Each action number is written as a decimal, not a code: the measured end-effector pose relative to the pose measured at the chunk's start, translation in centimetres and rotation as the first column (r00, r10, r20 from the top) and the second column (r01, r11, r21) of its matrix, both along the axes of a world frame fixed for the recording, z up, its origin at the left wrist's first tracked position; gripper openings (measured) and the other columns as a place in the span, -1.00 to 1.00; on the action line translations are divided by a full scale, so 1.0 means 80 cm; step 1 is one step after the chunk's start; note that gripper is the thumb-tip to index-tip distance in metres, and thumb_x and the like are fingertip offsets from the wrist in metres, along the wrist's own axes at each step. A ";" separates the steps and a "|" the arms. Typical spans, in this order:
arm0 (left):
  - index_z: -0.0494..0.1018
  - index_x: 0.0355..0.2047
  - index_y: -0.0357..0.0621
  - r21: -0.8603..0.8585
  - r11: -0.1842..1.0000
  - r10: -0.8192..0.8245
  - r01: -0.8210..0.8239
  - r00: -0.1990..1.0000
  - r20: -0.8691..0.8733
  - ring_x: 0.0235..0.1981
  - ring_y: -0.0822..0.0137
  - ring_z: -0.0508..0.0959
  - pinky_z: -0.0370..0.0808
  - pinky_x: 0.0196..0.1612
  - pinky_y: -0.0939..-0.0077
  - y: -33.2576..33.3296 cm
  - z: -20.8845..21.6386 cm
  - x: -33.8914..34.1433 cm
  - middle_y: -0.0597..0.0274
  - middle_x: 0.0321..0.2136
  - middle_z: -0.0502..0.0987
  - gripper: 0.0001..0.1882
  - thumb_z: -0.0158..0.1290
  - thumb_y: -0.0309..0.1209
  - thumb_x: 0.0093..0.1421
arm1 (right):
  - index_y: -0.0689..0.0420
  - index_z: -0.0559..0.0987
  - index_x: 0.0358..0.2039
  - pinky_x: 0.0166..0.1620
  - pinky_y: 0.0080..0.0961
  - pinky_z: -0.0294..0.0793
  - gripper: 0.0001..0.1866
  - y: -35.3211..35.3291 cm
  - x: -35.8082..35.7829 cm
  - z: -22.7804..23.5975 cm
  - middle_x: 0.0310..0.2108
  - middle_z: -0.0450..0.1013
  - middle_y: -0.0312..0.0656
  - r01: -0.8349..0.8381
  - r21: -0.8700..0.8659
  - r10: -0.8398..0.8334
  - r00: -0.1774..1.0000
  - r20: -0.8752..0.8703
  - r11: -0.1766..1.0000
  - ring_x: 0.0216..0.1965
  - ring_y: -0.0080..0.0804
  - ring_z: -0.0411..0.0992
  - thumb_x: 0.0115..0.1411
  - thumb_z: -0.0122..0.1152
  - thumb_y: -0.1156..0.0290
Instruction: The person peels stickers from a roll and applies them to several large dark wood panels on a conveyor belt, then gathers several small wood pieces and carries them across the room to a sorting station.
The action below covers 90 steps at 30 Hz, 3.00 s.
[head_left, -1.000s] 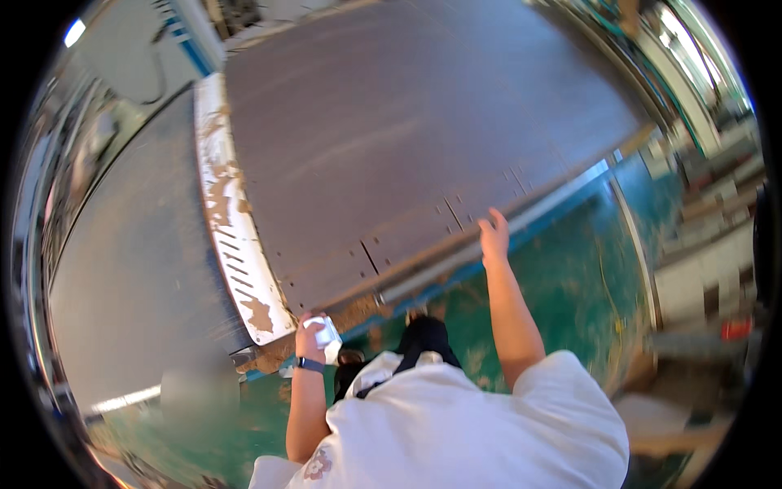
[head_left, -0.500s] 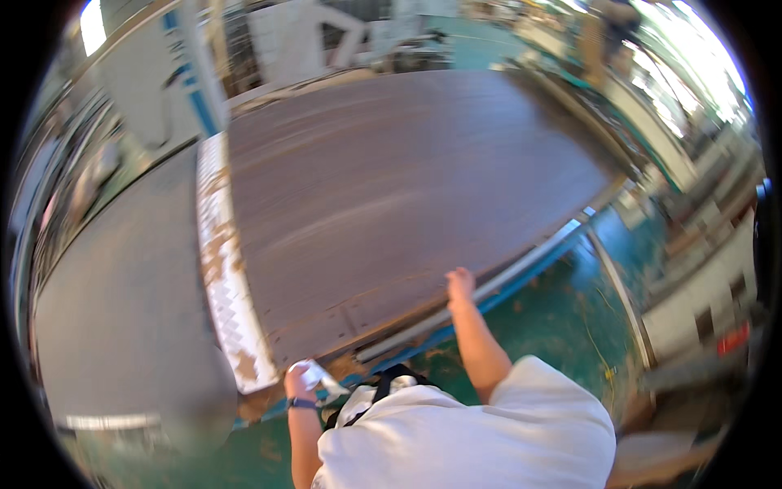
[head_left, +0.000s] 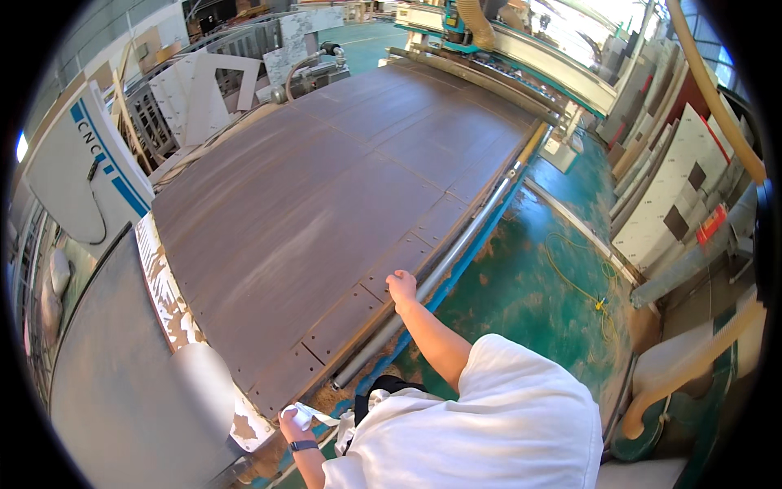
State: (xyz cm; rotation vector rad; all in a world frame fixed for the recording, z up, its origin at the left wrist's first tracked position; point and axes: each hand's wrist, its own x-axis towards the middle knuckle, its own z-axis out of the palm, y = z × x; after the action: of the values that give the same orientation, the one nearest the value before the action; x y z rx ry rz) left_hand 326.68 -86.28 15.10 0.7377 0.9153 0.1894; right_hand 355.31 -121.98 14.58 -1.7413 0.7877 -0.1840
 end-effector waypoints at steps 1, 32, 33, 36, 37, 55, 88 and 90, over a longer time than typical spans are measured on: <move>0.33 -0.29 -0.17 0.005 1.000 -0.004 0.004 1.000 0.012 -0.29 0.15 0.53 0.52 -0.25 0.25 0.002 -0.009 0.000 0.13 -0.36 0.45 -0.70 -0.03 -0.52 -0.12 | 0.27 0.48 -0.04 0.10 -0.27 0.29 -0.48 -0.004 0.001 -0.001 0.04 0.28 0.05 -0.001 -0.001 0.001 1.000 -0.012 1.000 0.09 -0.04 0.27 -0.05 0.20 0.33; 0.38 -0.42 -0.19 0.080 0.993 0.084 -0.086 0.996 0.031 -0.33 0.20 0.52 0.47 -0.25 0.32 0.049 -0.033 -0.023 0.18 -0.43 0.49 -0.85 -0.03 -0.41 -0.01 | 0.20 0.45 -0.03 0.09 -0.32 0.27 -0.51 -0.001 -0.025 0.035 -0.02 0.39 -0.12 0.017 0.173 -0.011 0.999 -0.037 0.985 0.09 -0.22 0.27 -0.03 0.20 0.38; 0.38 -0.44 -0.19 0.085 0.992 0.087 -0.089 0.996 0.028 -0.34 0.21 0.52 0.46 -0.26 0.33 0.049 -0.035 -0.024 0.18 -0.44 0.48 -0.86 -0.03 -0.40 -0.01 | 0.18 0.47 -0.04 0.10 -0.32 0.25 -0.53 -0.005 -0.026 0.036 -0.03 0.40 -0.14 -0.038 0.284 0.039 0.999 0.003 0.958 0.09 -0.23 0.28 -0.03 0.20 0.37; 0.33 -0.35 -0.21 0.080 0.985 0.154 -0.155 0.988 0.018 -0.29 0.18 0.50 0.46 -0.21 0.28 0.049 -0.045 -0.030 0.15 -0.37 0.44 -0.79 -0.02 -0.44 -0.04 | 0.13 0.51 -0.09 0.10 -0.33 0.23 -0.58 0.006 -0.026 0.056 -0.04 0.41 -0.19 -0.159 0.396 0.173 0.985 0.002 0.904 0.09 -0.27 0.28 -0.02 0.22 0.36; 0.34 -0.39 -0.20 0.075 0.985 0.151 -0.154 0.988 0.038 -0.31 0.18 0.50 0.47 -0.22 0.28 0.049 -0.047 -0.033 0.16 -0.39 0.44 -0.82 -0.01 -0.43 -0.04 | 0.11 0.52 -0.10 0.10 -0.34 0.23 -0.60 0.021 -0.031 0.062 -0.04 0.41 -0.21 -0.201 0.398 0.232 0.972 -0.030 0.895 0.08 -0.29 0.28 -0.02 0.23 0.36; -0.19 0.36 -0.01 0.022 0.941 0.339 -0.338 0.940 -0.036 -0.22 0.13 0.52 0.52 -0.25 0.21 0.026 0.001 -0.032 -0.03 -0.09 0.41 0.03 0.07 -0.64 -0.11 | 0.09 0.37 -0.05 -0.10 -0.43 0.25 -0.45 0.015 -0.047 -0.003 -0.06 0.28 -0.17 -0.257 0.547 0.378 0.918 -0.119 0.797 -0.14 -0.38 0.25 -0.05 0.26 0.18; -0.05 0.32 -0.10 0.087 0.945 0.320 -0.316 0.947 -0.036 -0.12 0.17 0.48 0.47 -0.11 0.24 0.014 0.036 -0.041 0.07 -0.01 0.43 -0.08 0.04 -0.63 -0.08 | 0.18 0.38 0.06 0.09 -0.39 0.29 -0.48 -0.002 -0.072 0.055 0.24 0.08 0.04 -0.301 0.632 0.450 0.889 -0.084 0.714 0.14 -0.16 0.24 0.11 0.13 0.23; -0.01 0.30 -0.14 0.108 0.952 0.294 -0.286 0.954 -0.062 -0.09 0.14 0.48 0.47 -0.10 0.24 0.008 0.025 -0.039 0.05 -0.01 0.42 -0.12 0.04 -0.62 -0.07 | 0.18 0.38 0.05 0.10 -0.39 0.29 -0.49 0.008 -0.070 0.066 0.22 0.10 0.03 -0.301 0.687 0.470 0.880 -0.068 0.661 0.12 -0.17 0.26 0.10 0.13 0.23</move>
State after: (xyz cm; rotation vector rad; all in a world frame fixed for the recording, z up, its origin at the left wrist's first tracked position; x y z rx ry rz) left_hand 323.53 -85.65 17.14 0.7017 1.0939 0.4711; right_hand 349.68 -121.34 19.85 -1.2006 0.5275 0.5653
